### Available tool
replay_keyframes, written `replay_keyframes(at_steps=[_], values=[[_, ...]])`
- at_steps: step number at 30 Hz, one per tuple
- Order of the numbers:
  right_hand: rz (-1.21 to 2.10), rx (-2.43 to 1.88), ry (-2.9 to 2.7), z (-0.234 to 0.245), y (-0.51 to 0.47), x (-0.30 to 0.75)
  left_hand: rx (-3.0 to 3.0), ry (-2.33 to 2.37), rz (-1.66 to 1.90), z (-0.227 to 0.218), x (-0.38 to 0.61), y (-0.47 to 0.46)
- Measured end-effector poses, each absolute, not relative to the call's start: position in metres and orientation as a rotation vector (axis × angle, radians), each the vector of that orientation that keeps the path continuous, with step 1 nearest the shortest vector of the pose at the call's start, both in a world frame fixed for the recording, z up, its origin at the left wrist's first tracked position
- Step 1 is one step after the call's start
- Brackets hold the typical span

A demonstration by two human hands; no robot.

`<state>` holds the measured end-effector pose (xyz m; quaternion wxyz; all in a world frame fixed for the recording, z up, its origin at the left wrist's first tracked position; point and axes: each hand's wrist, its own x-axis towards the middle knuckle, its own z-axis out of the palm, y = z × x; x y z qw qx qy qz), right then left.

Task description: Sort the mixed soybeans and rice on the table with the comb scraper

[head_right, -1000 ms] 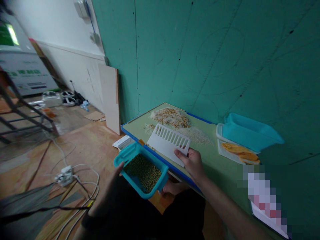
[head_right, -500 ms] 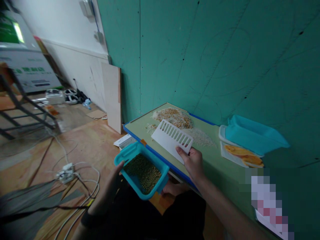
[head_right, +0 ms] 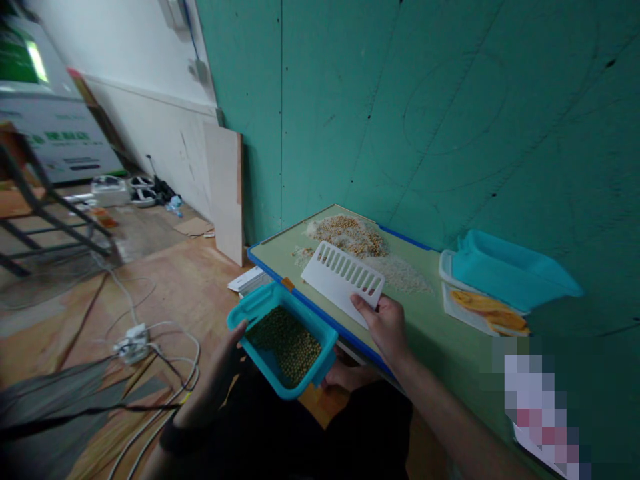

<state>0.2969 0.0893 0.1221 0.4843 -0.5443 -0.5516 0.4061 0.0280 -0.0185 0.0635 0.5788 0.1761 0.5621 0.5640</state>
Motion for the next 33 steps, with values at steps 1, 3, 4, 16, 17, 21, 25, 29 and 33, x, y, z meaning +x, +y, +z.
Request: replay_keyframes(at_steps=[1, 3, 4, 16, 17, 21, 25, 29, 33], values=[[1.002, -1.317, -1.340, 0.123, 0.089, 0.297, 0.389, 1.312, 1.313, 0.063, 0.028, -0.018], [1.011, -1.314, -1.336, 0.123, 0.089, 0.296, 0.354, 1.293, 1.315, 0.064, 0.027, -0.017], [1.006, -1.320, -1.340, 0.124, 0.089, 0.296, 0.361, 1.285, 1.323, 0.064, 0.027, -0.017], [1.033, -1.230, -1.459, 0.122, 0.090, 0.292, 0.434, 1.394, 1.271, 0.057, 0.004, -0.011], [0.992, -1.230, -1.470, 0.124, 0.093, 0.289, 0.448, 1.388, 1.283, 0.056, 0.002, -0.011], [0.705, -1.220, -1.571, 0.132, 0.122, 0.268, 0.514, 1.354, 1.322, 0.058, -0.002, -0.013], [0.572, -1.196, -1.669, 0.136, 0.152, 0.248, 0.575, 1.323, 1.290, 0.066, -0.008, -0.017], [0.585, -1.197, -1.689, 0.132, 0.162, 0.241, 0.560, 1.355, 1.266, 0.065, -0.014, -0.017], [0.616, -1.204, -1.684, 0.132, 0.160, 0.239, 0.571, 1.343, 1.281, 0.064, -0.017, -0.017]])
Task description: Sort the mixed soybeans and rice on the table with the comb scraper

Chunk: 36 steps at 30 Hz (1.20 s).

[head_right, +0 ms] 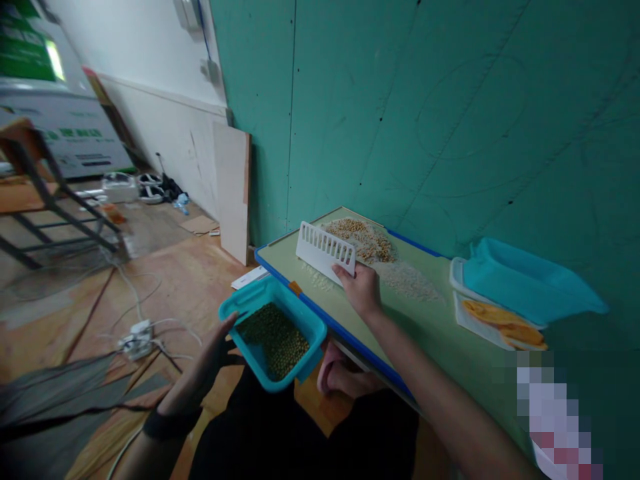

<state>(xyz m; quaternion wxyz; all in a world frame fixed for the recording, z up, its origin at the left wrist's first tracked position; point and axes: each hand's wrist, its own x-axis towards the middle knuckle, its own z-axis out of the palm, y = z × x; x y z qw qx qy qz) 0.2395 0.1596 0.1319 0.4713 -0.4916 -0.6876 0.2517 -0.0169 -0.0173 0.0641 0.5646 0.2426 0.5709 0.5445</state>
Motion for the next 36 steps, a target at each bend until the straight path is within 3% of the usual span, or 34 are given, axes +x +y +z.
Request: replay_keyframes(at_steps=[26, 36], values=[[0.848, -1.146, -1.673, 0.138, 0.106, 0.254, 0.484, 1.319, 1.378, 0.048, -0.036, -0.005], [0.890, -1.160, -1.230, 0.140, 0.200, 0.297, 0.546, 1.244, 1.294, 0.060, -0.008, -0.019]])
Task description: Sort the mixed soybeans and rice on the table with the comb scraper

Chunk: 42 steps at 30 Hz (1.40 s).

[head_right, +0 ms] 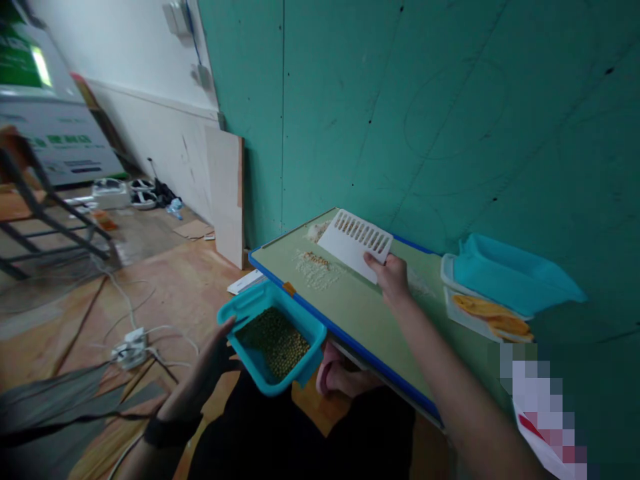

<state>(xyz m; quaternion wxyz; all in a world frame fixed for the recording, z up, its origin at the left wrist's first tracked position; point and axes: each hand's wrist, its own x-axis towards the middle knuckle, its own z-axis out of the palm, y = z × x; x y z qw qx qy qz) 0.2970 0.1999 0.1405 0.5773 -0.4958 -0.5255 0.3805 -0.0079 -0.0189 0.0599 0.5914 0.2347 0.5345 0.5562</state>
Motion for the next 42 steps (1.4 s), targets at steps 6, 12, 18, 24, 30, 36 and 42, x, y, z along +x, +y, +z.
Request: replay_keyframes(at_steps=[6, 12, 18, 24, 30, 36, 42], values=[[1.013, -1.153, -1.183, 0.122, 0.204, 0.302, 0.390, 1.349, 1.260, 0.051, 0.005, -0.015], [1.089, -1.174, -1.136, 0.119, 0.206, 0.302, 0.288, 1.364, 1.257, 0.045, 0.013, -0.009], [1.113, -1.187, -1.200, 0.115, 0.209, 0.303, 0.227, 1.451, 1.251, 0.052, 0.026, -0.006], [1.149, -1.170, -1.192, 0.115, 0.206, 0.302, 0.241, 1.433, 1.243, 0.050, 0.024, -0.006], [1.191, -1.129, -1.165, 0.119, 0.200, 0.298, 0.295, 1.436, 1.274, 0.055, 0.027, -0.010], [1.214, -1.136, -1.179, 0.121, 0.197, 0.296, 0.317, 1.386, 1.315, 0.064, 0.033, -0.016], [1.219, -1.132, -1.172, 0.120, 0.196, 0.294, 0.364, 1.308, 1.369, 0.066, 0.036, -0.022]])
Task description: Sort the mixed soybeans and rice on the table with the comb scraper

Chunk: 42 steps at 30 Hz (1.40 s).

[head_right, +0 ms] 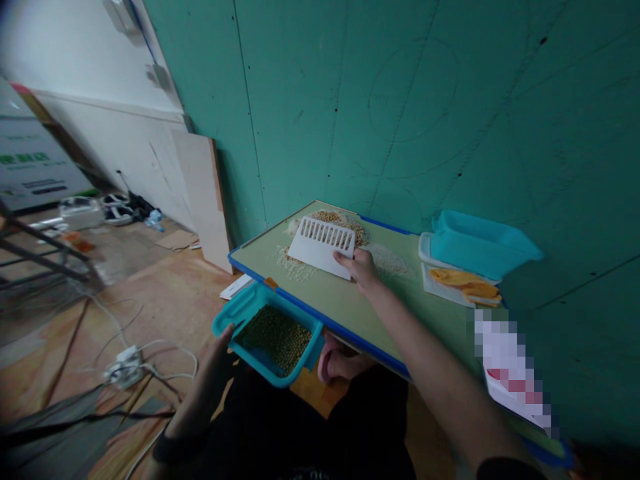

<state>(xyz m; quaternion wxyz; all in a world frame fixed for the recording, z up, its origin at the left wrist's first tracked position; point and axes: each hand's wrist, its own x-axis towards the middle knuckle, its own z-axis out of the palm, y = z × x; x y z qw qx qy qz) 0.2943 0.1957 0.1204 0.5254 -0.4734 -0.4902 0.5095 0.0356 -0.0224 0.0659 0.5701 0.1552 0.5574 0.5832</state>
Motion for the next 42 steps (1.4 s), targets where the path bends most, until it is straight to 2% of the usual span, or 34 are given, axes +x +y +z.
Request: replay_keyframes(at_steps=[19, 35, 42], values=[[1.264, -1.126, -1.212, 0.124, 0.191, 0.288, 0.291, 1.426, 1.266, 0.057, 0.026, -0.012], [1.343, -1.093, -1.267, 0.126, 0.179, 0.277, 0.303, 1.366, 1.348, 0.078, 0.040, -0.016], [1.380, -1.079, -1.251, 0.128, 0.174, 0.278, 0.320, 1.300, 1.355, 0.074, 0.037, -0.018]])
